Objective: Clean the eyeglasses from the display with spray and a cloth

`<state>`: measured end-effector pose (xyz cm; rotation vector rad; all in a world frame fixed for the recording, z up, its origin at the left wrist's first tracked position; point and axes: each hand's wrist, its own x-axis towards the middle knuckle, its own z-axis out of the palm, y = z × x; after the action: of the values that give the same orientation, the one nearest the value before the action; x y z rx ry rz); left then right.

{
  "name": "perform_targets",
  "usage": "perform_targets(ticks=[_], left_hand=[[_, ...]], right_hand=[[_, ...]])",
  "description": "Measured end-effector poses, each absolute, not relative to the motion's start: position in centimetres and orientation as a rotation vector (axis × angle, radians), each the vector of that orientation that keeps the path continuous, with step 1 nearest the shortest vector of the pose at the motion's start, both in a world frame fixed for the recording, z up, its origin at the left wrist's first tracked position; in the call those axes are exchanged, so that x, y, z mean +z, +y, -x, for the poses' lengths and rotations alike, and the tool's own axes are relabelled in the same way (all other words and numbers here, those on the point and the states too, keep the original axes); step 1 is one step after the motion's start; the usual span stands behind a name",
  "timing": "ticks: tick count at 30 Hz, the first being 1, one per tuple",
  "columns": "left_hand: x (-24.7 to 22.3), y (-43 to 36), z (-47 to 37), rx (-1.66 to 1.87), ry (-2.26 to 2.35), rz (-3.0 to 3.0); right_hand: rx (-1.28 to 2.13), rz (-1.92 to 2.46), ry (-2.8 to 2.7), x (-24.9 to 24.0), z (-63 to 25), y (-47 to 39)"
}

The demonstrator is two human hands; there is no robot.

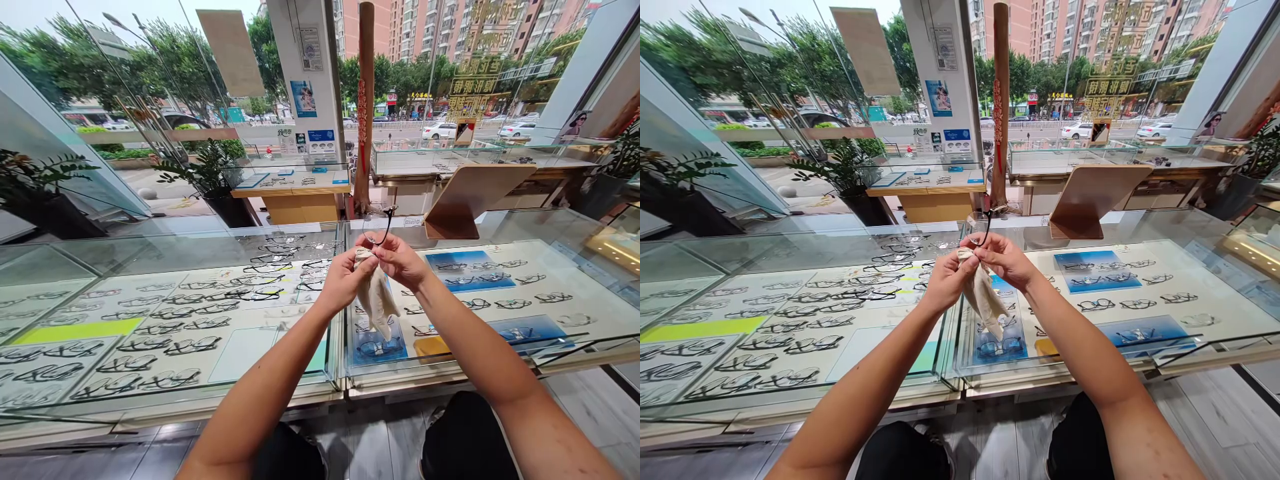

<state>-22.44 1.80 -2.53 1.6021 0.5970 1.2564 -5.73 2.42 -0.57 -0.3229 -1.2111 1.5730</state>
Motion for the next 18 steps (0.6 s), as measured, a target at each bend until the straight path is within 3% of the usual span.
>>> perform_targets(ticks=[12, 18], left_hand=[[-2.37, 2.36, 22.71, 1.154, 0.458, -1.636], [-2.55, 2.31, 22.6, 1.248, 0.637, -1.64]], right_hand=[[1.579, 0.38, -1.11, -0.61, 5.02, 2.99], [1.567, 0.387, -1.193, -0.87, 5.42, 3.16]])
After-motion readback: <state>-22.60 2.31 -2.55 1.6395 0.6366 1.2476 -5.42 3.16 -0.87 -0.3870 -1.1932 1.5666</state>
